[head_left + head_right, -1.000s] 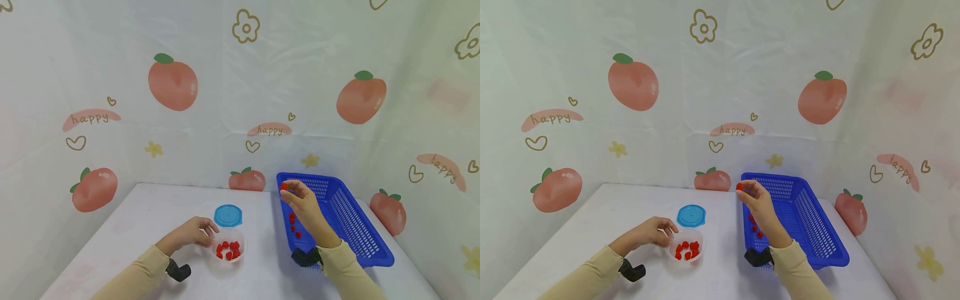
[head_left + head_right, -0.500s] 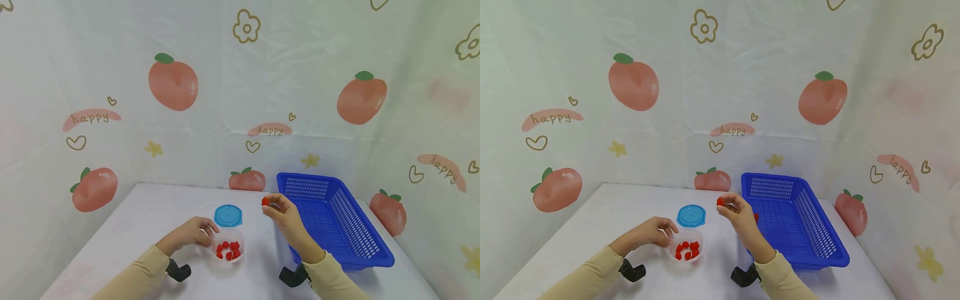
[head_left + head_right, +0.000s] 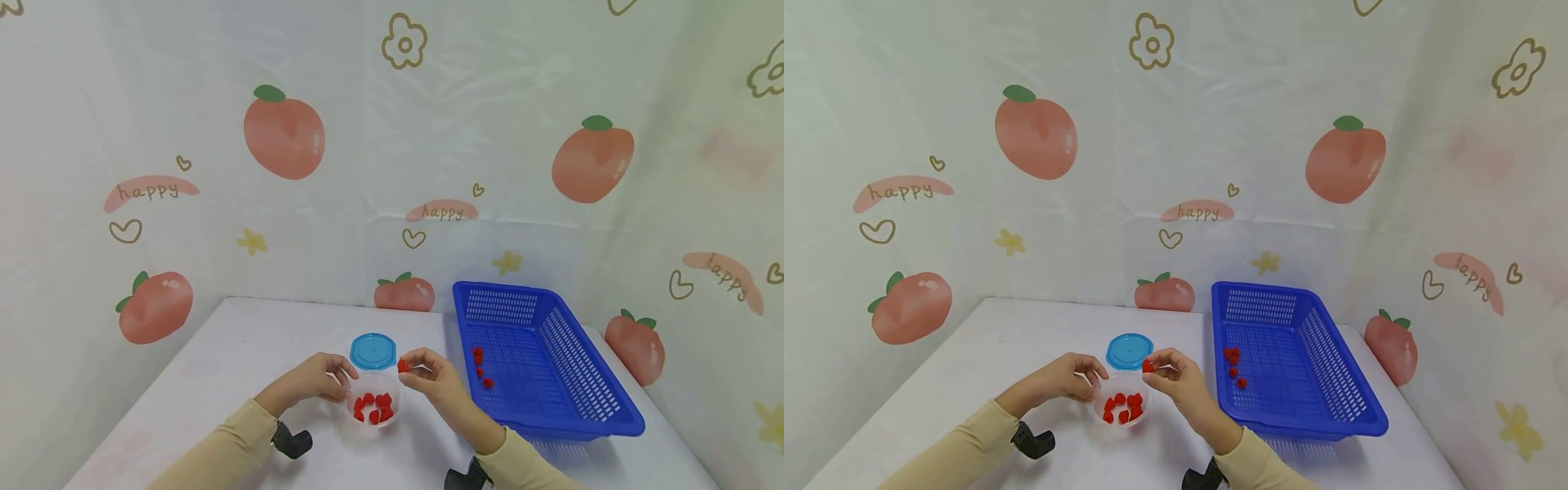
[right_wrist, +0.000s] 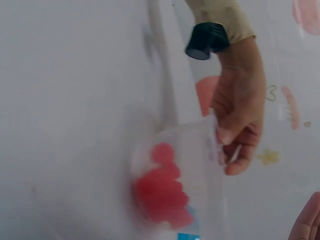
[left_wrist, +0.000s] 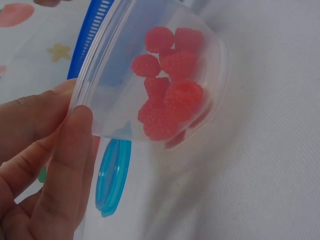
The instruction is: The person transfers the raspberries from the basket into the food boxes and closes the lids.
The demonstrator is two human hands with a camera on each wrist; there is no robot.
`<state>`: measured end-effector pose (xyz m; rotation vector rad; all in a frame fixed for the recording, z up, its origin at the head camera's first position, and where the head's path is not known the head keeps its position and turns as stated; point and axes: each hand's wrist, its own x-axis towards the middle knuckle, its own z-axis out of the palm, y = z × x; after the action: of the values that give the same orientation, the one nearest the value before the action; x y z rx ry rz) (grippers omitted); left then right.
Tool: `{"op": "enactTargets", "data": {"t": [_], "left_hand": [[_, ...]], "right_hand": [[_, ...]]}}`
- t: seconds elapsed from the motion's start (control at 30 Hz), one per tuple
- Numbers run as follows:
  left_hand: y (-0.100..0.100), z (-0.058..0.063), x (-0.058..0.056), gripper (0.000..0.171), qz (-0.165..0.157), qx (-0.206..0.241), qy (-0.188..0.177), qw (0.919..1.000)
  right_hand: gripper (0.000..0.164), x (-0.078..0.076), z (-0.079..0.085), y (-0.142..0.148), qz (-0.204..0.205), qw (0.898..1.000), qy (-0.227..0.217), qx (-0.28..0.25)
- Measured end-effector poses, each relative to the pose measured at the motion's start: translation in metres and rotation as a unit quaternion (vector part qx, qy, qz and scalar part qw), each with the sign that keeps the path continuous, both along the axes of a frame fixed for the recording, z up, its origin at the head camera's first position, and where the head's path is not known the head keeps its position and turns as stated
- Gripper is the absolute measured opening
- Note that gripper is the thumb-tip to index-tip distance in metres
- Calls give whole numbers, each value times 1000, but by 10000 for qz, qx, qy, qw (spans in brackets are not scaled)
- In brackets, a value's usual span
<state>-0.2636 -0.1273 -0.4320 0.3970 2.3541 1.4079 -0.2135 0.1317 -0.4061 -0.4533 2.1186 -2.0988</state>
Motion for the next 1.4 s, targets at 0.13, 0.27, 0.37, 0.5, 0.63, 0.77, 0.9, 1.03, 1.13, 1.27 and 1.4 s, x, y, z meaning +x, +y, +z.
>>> {"op": "enactTargets", "data": {"t": [0.13, 0.27, 0.37, 0.5, 0.63, 0.77, 0.9, 1.03, 1.13, 1.27, 1.4], "left_hand": [[0, 0, -1, 28, -10, -2, -17, 10000], [0, 0, -1, 28, -15, -9, -23, 10000], [-1, 0, -1, 28, -29, -17, -15, 10000], [-1, 0, -1, 28, -64, 2, 2, 10000], [-1, -1, -2, 28, -94, 53, 14, 9999], [-1, -1, -2, 28, -102, 68, 16, 9999], [-1, -1, -2, 28, -111, 76, 18, 9999], [-1, -1, -2, 28, -92, 73, 20, 9999], [-1, -2, -2, 28, -64, 34, 25, 10000], [0, -1, -1, 28, -29, -4, 24, 10000], [0, 0, 0, 28, -24, 14, 17, 10000]], "right_hand": [[35, 1, -12, -6, -42, 9996, -211, 186], [31, 0, -24, -8, -88, 9987, -346, 377], [31, -1, -30, -8, -91, 9980, -396, 481], [32, -1, -36, -9, -136, 9973, -383, 616], [31, -1, -39, -8, -145, 9970, -325, 693], [30, 0, -38, -8, -95, 9963, -305, 796], [29, 0, -38, -8, -35, 9955, -322, 886], [29, 0, -38, -8, 31, 9953, -337, 912], [30, 0, -38, -7, 83, 9953, -333, 908], [31, 0, -37, -7, 141, 9954, -288, 898], [32, 0, -36, -6, 184, 9959, -232, 855]]}}
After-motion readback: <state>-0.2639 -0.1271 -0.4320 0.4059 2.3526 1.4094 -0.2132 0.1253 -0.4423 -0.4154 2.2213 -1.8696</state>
